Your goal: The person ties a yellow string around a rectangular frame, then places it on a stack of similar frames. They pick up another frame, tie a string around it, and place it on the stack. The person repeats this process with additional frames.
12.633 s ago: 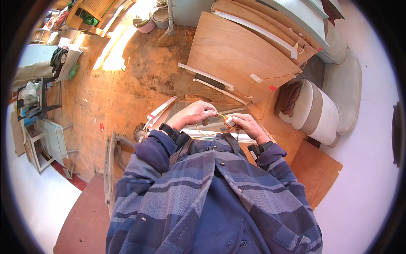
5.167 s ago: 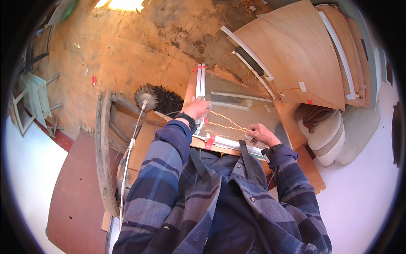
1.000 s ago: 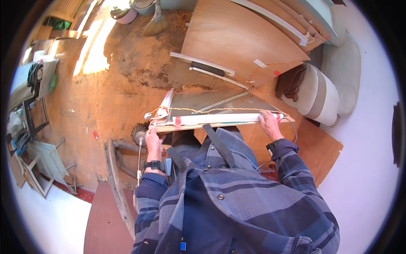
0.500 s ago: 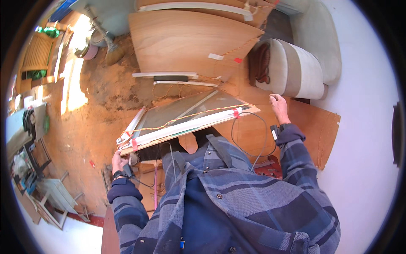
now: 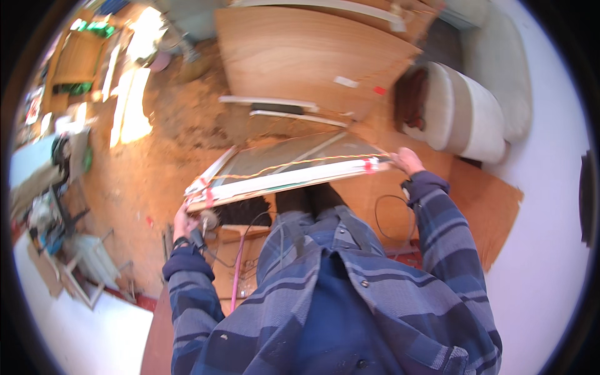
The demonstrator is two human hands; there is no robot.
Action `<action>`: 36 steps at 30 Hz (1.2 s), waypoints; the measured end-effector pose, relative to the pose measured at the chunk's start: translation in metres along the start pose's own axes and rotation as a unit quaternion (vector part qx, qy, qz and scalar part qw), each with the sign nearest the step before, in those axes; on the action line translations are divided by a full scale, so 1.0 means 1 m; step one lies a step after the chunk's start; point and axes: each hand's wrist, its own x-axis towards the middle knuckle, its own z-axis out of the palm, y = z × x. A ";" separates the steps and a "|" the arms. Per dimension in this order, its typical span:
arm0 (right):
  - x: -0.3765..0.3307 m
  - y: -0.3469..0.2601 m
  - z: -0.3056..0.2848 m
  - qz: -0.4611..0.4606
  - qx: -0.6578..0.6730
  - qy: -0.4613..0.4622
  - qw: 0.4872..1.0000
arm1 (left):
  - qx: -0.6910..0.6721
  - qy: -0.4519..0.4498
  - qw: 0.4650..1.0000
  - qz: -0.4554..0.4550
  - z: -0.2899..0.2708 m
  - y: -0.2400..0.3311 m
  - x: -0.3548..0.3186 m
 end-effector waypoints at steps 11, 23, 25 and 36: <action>0.050 0.022 0.025 -0.025 0.039 -0.124 0.991 | 0.519 0.114 0.846 0.038 0.059 0.061 -0.061; 0.067 0.033 0.053 -0.118 -0.064 -0.200 0.971 | 0.613 0.089 0.784 0.032 0.038 0.024 0.006; 0.067 0.031 0.063 -0.073 -0.045 -0.145 0.986 | 0.638 0.106 0.762 0.021 0.035 0.026 0.013; 0.063 0.016 0.068 -0.068 -0.094 -0.098 0.988 | 0.740 0.092 0.660 0.093 0.043 0.030 0.021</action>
